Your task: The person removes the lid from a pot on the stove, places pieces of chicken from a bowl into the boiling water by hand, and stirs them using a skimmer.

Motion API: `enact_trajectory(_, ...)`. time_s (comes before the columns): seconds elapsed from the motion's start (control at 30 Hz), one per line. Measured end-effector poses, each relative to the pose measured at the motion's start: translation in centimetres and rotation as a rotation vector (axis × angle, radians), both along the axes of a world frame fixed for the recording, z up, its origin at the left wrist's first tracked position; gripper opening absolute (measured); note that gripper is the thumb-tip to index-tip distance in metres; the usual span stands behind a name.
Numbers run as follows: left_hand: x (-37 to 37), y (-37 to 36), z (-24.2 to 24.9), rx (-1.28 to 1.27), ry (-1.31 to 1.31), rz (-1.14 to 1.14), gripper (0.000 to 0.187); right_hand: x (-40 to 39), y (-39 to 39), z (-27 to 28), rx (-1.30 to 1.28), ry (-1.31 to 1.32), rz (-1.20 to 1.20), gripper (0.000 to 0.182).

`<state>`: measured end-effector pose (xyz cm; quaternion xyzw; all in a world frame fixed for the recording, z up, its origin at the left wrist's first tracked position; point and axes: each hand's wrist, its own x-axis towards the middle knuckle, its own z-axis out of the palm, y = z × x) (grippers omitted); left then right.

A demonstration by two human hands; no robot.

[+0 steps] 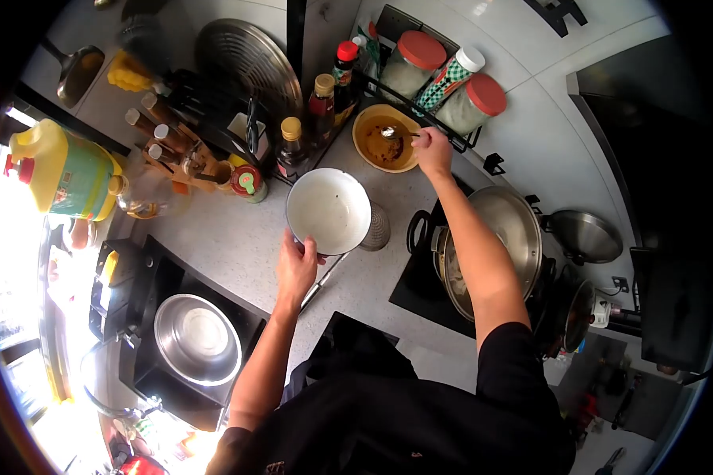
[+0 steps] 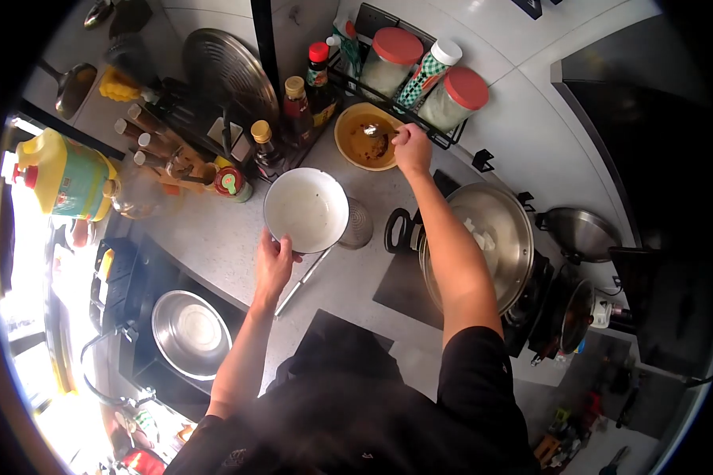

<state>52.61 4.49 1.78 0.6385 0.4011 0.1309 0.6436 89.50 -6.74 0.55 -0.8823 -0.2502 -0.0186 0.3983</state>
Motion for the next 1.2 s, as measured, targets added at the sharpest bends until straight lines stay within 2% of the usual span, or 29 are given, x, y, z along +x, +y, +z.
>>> enact_trajectory(0.07,1.0,-0.1,-0.5,-0.029,-0.007,0.000,0.031,0.7,-0.1,-0.2,0.091,0.376,-0.118,0.021)
enact_trajectory(0.17,2.2,-0.4,-1.5,-0.049,-0.057,0.017,0.034,0.4,0.4,0.0,0.097,0.497,-0.205,0.021)
enact_trajectory(0.57,5.2,0.3,-0.9,-0.136,-0.078,-0.016,0.048,0.6,1.6,-2.1,-0.027,0.560,-0.222,0.020)
enact_trajectory(0.67,5.4,0.6,-1.3,-0.139,-0.086,-0.020,0.050,1.5,1.4,-3.4,0.041,0.640,-0.261,0.023)
enact_trajectory(0.77,5.6,0.7,-1.6,-0.136,-0.099,-0.019,0.054,1.3,1.3,-1.3,-0.017,0.690,-0.308,0.023)
enact_trajectory(1.2,6.7,0.5,-0.1,-0.065,-0.052,-0.057,0.068,0.5,-0.2,-0.4,0.241,0.795,-0.411,0.019)
